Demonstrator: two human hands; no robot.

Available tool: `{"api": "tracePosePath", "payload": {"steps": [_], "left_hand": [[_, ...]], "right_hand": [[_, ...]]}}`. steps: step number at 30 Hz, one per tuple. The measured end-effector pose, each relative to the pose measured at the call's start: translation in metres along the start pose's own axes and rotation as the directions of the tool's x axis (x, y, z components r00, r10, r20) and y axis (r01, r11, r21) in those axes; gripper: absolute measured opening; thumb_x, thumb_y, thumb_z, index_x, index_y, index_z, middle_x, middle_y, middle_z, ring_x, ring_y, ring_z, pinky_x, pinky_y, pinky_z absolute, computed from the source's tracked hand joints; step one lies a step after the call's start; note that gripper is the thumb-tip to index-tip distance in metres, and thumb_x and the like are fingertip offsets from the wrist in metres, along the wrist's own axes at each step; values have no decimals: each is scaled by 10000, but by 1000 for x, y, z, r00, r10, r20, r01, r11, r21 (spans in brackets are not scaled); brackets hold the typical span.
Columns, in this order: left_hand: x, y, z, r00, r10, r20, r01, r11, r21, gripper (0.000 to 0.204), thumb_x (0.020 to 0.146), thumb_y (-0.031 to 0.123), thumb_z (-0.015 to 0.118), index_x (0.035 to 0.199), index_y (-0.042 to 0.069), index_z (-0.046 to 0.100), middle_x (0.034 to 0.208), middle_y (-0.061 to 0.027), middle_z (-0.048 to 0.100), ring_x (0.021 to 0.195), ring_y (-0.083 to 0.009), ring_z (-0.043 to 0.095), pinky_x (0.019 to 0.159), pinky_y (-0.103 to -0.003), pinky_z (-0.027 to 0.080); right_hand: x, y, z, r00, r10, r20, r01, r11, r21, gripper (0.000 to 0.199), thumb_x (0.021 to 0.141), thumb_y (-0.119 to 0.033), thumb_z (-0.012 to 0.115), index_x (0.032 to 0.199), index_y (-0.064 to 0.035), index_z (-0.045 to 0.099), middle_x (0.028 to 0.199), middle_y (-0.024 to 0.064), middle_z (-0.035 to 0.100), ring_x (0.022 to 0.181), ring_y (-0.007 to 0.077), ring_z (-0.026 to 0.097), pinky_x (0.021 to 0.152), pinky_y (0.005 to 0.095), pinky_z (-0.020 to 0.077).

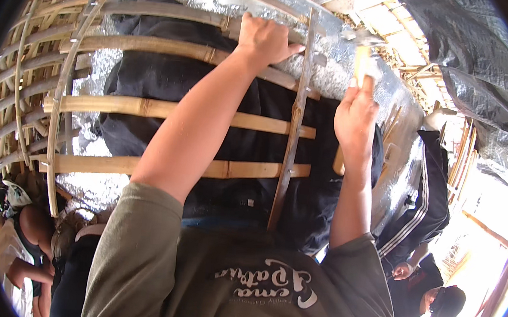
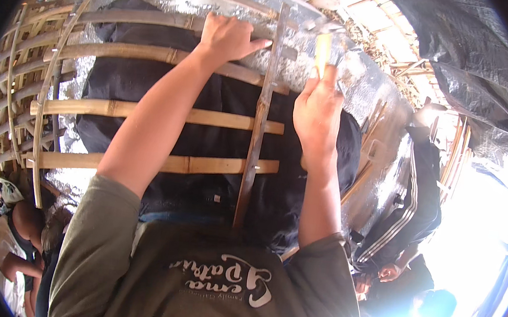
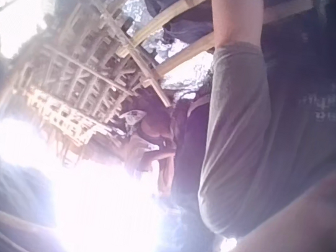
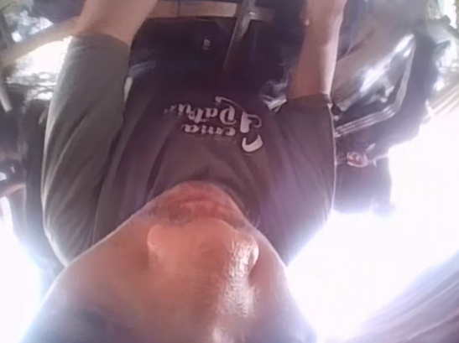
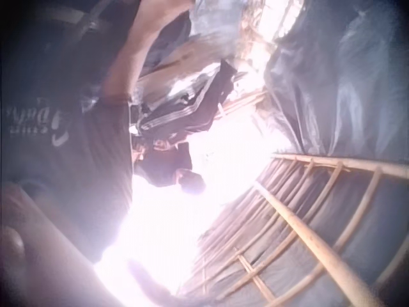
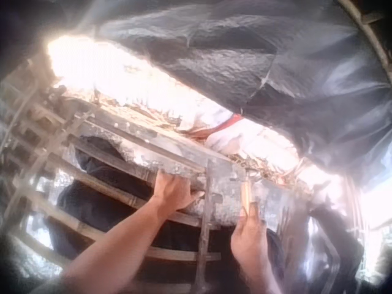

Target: The person uses a hammer to drive nails into thin bamboo strips, securing them to a larger bamboo frame. They repeatedly position strips and hammer them in place while working on a partially constructed bamboo structure.

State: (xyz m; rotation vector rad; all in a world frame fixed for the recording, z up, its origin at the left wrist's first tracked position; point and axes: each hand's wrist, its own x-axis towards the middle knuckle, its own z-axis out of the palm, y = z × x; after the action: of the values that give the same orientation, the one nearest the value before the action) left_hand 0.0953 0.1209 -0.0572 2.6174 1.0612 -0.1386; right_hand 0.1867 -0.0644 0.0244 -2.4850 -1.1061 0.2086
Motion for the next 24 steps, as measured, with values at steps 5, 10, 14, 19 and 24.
{"api": "tracePosePath", "payload": {"steps": [5,10,14,19,24], "left_hand": [[0,0,10,1000,-5,-9,5,1000,-10,635,904,716,512,1050,154,768,1006,-90,751,1029,-262,692,1017,-484,385],[0,2,6,999,-4,48,4,1000,-1,635,910,710,507,1098,156,752,1080,-95,740,1061,-255,682,1029,-496,383],[1,0,4,1000,-13,-6,13,999,46,621,918,698,504,1109,161,748,1081,-85,742,1057,-246,684,1014,-478,394],[0,2,11,1000,-9,-11,9,1000,4,616,897,698,536,1018,144,777,993,-90,759,987,-261,707,998,-476,402],[1,-5,13,999,17,-42,-17,1000,-2,641,902,719,509,978,142,778,900,-82,758,924,-244,713,995,-477,409]], "right_hand": [[4,29,33,993,-2,118,26,980,-195,174,1020,-147,475,1127,-9,482,774,324,646,792,495,668,650,575,512],[-3,14,16,996,-8,89,25,981,-191,191,1020,-160,478,1130,-4,481,761,315,648,781,501,663,648,579,517],[5,12,15,998,-20,67,27,994,-110,212,1026,-179,465,1142,-1,473,756,316,646,780,509,659,663,592,518],[-7,36,47,989,-46,143,82,964,-254,187,1017,-141,475,1135,5,468,719,318,628,733,502,654,605,573,511],[-6,5,22,990,-55,-134,55,998,-5,214,1014,-166,509,1098,24,460,674,290,632,676,477,658,612,560,544]]}}
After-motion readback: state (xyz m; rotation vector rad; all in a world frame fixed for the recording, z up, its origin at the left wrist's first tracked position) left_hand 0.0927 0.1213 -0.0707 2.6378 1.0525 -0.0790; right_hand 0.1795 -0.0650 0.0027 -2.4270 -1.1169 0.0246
